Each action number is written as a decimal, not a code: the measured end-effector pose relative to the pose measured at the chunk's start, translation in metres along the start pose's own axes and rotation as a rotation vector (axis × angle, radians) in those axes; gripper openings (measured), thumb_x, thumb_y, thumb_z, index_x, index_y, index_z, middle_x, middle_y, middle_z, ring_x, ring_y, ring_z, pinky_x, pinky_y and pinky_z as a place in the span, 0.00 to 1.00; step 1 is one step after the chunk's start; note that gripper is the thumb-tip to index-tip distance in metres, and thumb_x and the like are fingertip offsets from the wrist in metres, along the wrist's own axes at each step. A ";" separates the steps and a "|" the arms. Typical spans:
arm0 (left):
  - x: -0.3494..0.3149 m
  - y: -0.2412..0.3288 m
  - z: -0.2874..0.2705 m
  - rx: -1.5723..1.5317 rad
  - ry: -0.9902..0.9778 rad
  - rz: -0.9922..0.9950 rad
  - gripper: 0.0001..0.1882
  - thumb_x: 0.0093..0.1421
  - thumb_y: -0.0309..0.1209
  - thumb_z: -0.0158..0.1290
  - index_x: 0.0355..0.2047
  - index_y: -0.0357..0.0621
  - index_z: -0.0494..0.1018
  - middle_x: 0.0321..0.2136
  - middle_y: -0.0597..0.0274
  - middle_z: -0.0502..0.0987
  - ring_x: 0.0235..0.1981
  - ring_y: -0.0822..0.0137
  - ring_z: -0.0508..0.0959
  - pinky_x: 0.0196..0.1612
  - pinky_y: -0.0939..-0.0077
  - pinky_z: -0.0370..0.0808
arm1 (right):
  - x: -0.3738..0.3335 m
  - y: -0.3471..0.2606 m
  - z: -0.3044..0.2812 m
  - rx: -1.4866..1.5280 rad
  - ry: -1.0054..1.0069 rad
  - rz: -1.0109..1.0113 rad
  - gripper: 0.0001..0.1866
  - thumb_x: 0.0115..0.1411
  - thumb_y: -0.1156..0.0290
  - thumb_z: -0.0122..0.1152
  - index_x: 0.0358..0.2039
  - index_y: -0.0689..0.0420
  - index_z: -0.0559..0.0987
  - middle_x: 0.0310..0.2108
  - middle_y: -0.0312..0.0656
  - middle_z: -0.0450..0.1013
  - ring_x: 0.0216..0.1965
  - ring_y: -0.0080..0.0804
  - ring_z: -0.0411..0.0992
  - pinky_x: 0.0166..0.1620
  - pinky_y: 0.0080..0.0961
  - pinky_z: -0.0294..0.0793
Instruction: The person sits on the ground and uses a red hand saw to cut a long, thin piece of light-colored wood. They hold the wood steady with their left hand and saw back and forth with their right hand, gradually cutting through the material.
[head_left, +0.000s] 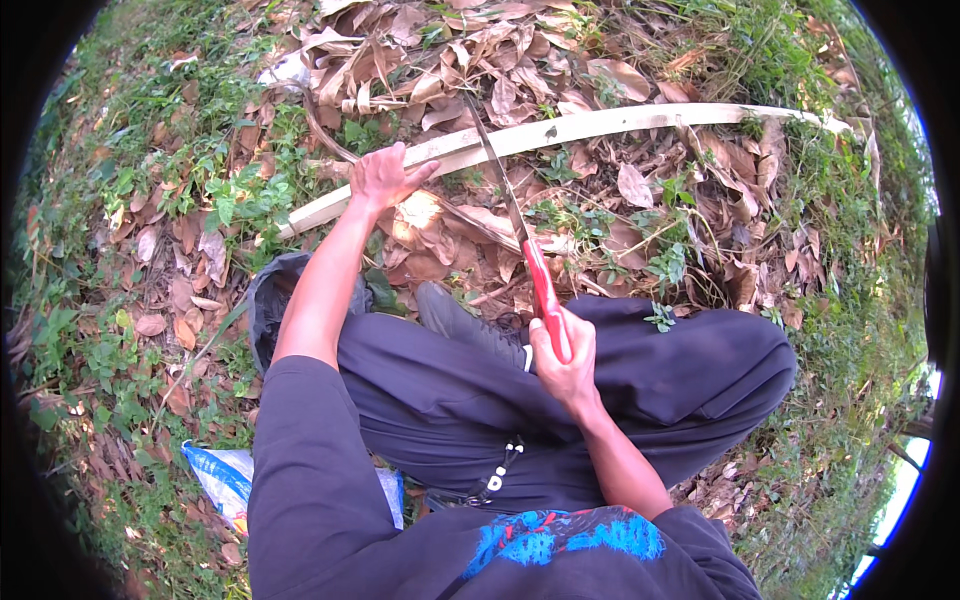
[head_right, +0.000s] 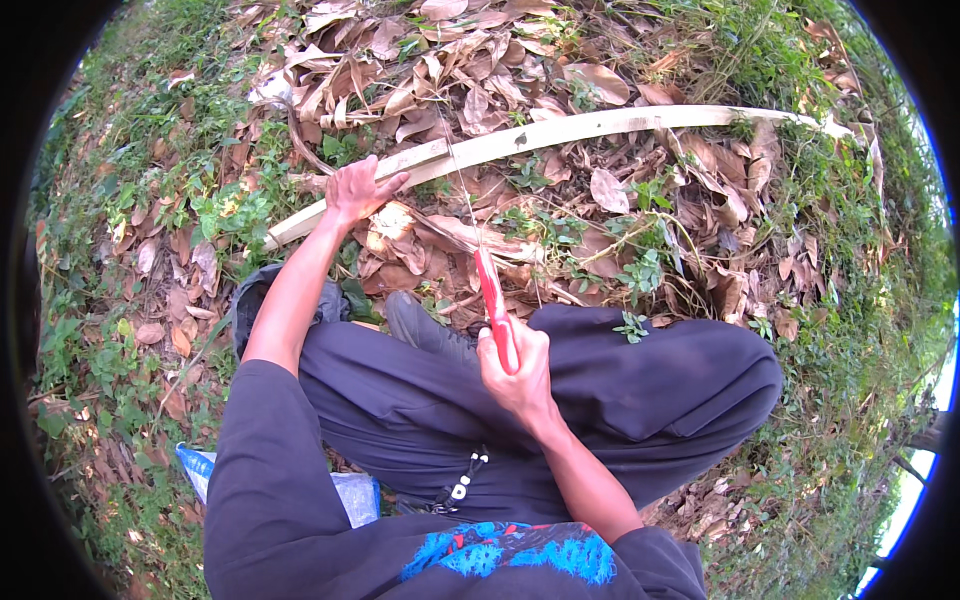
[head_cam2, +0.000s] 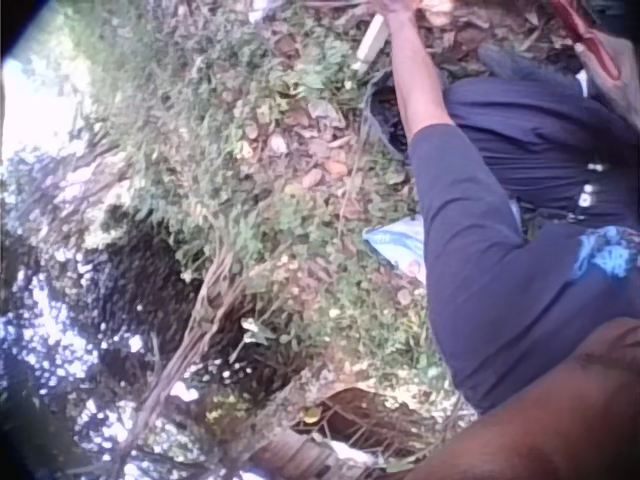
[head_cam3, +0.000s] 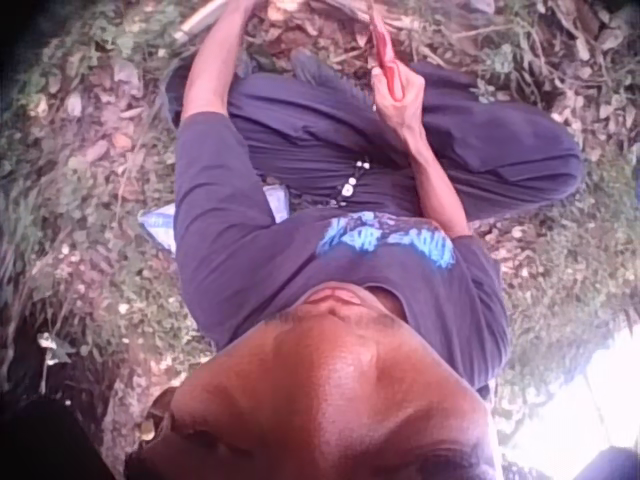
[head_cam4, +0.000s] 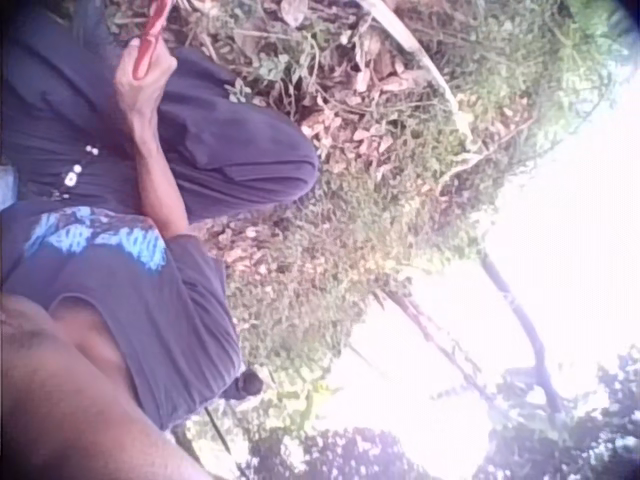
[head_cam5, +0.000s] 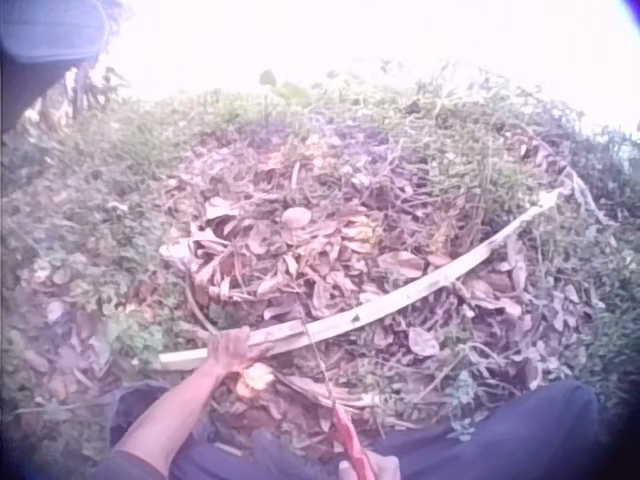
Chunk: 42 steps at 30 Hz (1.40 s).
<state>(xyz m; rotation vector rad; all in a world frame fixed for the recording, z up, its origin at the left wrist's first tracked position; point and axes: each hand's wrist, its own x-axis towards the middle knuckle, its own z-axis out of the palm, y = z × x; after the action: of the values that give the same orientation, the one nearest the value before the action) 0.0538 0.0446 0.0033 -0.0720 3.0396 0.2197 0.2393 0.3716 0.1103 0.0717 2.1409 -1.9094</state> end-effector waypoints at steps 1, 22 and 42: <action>0.000 0.000 0.000 0.007 -0.008 -0.005 0.41 0.55 0.74 0.48 0.29 0.40 0.73 0.27 0.44 0.81 0.32 0.45 0.83 0.35 0.51 0.79 | 0.005 -0.007 -0.003 0.028 -0.010 0.017 0.10 0.62 0.77 0.57 0.24 0.63 0.71 0.13 0.33 0.63 0.18 0.14 0.58 0.21 0.22 0.60; -0.004 -0.001 -0.004 -0.001 0.003 -0.012 0.41 0.55 0.73 0.49 0.29 0.40 0.75 0.26 0.49 0.81 0.30 0.51 0.83 0.35 0.54 0.80 | -0.017 0.012 0.013 -0.123 -0.035 -0.096 0.09 0.61 0.78 0.57 0.24 0.63 0.71 0.11 0.35 0.61 0.13 0.17 0.61 0.19 0.25 0.60; 0.002 -0.014 0.014 -0.030 0.047 0.041 0.40 0.56 0.72 0.48 0.28 0.39 0.72 0.24 0.45 0.80 0.28 0.47 0.83 0.32 0.51 0.79 | -0.008 0.016 0.017 -0.070 -0.014 -0.093 0.08 0.62 0.78 0.55 0.25 0.63 0.72 0.12 0.30 0.62 0.16 0.13 0.60 0.19 0.21 0.58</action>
<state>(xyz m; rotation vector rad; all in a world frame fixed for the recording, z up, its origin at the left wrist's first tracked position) 0.0536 0.0327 -0.0127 -0.0179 3.0875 0.2701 0.2528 0.3577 0.0954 -0.0557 2.2363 -1.8762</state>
